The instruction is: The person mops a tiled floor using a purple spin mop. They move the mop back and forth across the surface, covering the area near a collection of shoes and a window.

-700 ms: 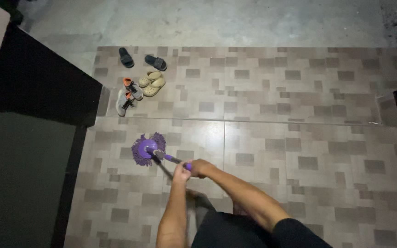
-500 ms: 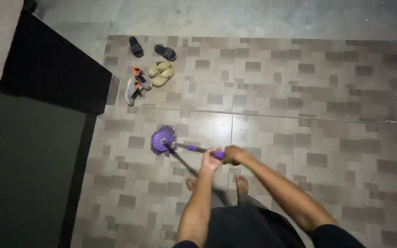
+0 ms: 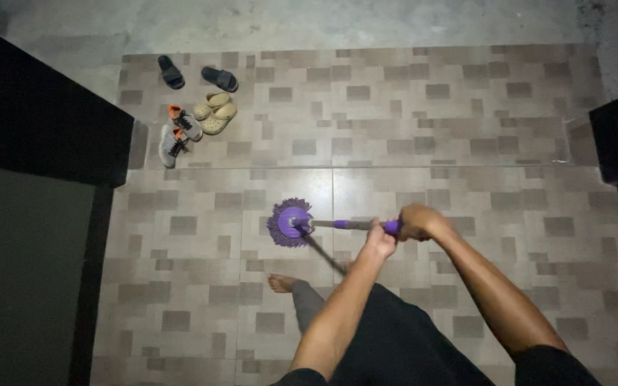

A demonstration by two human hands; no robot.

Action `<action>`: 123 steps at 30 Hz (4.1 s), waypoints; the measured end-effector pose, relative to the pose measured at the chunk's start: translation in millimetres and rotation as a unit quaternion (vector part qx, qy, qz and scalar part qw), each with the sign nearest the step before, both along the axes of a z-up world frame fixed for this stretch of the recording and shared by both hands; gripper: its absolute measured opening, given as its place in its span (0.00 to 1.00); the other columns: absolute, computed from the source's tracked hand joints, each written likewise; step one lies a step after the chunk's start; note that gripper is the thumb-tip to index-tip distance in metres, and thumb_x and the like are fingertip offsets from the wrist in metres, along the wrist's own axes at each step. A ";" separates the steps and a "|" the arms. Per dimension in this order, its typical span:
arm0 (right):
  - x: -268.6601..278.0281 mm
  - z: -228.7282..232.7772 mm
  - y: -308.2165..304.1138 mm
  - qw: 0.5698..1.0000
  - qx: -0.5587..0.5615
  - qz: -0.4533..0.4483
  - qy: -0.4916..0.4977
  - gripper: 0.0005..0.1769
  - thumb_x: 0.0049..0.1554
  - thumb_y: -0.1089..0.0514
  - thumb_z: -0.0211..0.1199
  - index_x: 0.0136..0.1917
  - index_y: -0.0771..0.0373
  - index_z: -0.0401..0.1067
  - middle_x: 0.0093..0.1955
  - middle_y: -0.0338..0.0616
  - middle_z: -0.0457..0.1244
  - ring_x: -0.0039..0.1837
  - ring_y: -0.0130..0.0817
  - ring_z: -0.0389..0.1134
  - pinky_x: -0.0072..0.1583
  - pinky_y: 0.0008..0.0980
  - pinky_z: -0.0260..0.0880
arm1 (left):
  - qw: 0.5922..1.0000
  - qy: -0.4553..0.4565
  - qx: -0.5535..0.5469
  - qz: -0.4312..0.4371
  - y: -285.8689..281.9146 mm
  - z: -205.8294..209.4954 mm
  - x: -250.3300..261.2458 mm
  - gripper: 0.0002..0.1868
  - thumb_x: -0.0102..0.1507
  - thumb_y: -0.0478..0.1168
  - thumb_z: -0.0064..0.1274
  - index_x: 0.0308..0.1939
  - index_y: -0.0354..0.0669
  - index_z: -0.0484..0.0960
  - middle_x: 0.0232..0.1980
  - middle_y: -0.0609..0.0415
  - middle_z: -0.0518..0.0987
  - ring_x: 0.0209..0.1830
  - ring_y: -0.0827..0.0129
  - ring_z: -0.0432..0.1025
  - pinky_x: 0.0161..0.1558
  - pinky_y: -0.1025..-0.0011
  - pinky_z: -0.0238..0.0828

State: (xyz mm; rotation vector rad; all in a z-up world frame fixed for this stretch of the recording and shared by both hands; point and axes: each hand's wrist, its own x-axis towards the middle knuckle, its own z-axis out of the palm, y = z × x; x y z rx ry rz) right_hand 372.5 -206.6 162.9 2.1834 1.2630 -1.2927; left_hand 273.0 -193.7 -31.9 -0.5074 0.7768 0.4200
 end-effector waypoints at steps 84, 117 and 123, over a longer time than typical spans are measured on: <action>-339.6 -185.5 338.5 0.973 0.078 0.178 0.127 0.12 0.48 0.57 0.69 0.46 0.63 0.80 0.38 0.55 0.71 0.36 0.41 0.72 0.39 0.39 0.73 | 0.959 0.177 0.112 0.190 313.0 -53.8 -391.3 0.10 0.68 0.41 0.49 0.46 0.36 0.75 0.43 0.48 0.80 0.43 0.58 0.76 0.53 0.63 0.76; -273.7 -160.4 258.3 0.953 0.196 0.208 0.099 0.11 0.41 0.60 0.68 0.39 0.67 0.79 0.38 0.59 0.70 0.43 0.53 0.74 0.47 0.47 0.75 | 0.976 0.096 0.134 0.141 255.1 -38.1 -302.6 0.18 0.68 0.45 0.44 0.47 0.30 0.77 0.43 0.43 0.83 0.44 0.56 0.79 0.51 0.61 0.79; -427.9 -177.7 328.3 0.948 0.160 0.240 0.134 0.16 0.51 0.50 0.66 0.41 0.67 0.80 0.42 0.63 0.69 0.48 0.55 0.74 0.52 0.47 0.74 | 0.935 0.325 0.098 0.103 300.9 -46.7 -437.9 0.17 0.66 0.55 0.57 0.41 0.45 0.80 0.37 0.55 0.80 0.34 0.64 0.74 0.38 0.63 0.74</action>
